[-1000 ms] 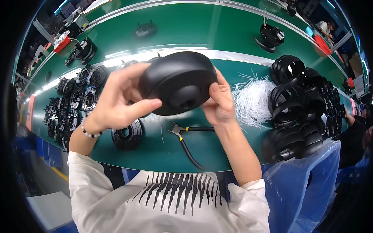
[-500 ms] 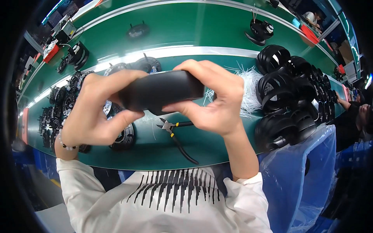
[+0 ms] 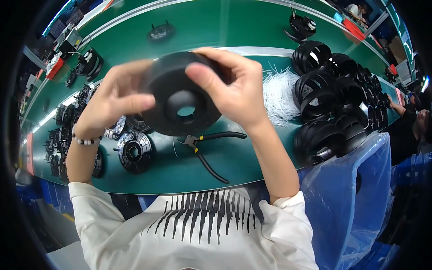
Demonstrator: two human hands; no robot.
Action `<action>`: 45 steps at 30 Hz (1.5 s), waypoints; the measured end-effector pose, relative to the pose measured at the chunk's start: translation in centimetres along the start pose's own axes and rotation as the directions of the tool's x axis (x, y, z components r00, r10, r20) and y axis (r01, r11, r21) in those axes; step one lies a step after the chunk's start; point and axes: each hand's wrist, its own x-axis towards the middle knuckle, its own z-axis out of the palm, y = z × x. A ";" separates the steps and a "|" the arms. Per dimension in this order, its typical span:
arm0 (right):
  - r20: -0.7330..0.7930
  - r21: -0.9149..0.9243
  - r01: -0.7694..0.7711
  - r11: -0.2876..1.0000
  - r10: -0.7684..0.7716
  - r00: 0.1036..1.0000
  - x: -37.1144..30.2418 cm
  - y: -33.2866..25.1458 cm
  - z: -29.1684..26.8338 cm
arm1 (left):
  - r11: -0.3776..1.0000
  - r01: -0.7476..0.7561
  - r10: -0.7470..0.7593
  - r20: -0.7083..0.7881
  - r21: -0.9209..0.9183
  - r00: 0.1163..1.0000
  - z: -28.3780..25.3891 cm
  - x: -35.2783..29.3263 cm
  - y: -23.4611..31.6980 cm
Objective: Assembling electronic components and plastic housings on a factory production line.
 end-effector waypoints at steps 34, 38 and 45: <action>0.306 -0.637 0.712 0.297 -0.750 0.587 -0.7 -0.4 -2.8 | 0.762 0.445 -0.423 0.159 -0.470 0.892 0.8 3.3 -2.0; 0.190 -0.618 0.632 0.467 -0.692 0.697 -1.0 -1.2 -2.7 | 0.995 0.097 -0.090 -0.200 0.026 0.976 2.0 2.0 -2.2; 0.064 -0.541 0.586 0.603 -0.666 0.743 -1.7 -1.2 -0.7 | 0.441 -0.699 0.784 0.138 0.563 0.606 1.2 2.9 -3.4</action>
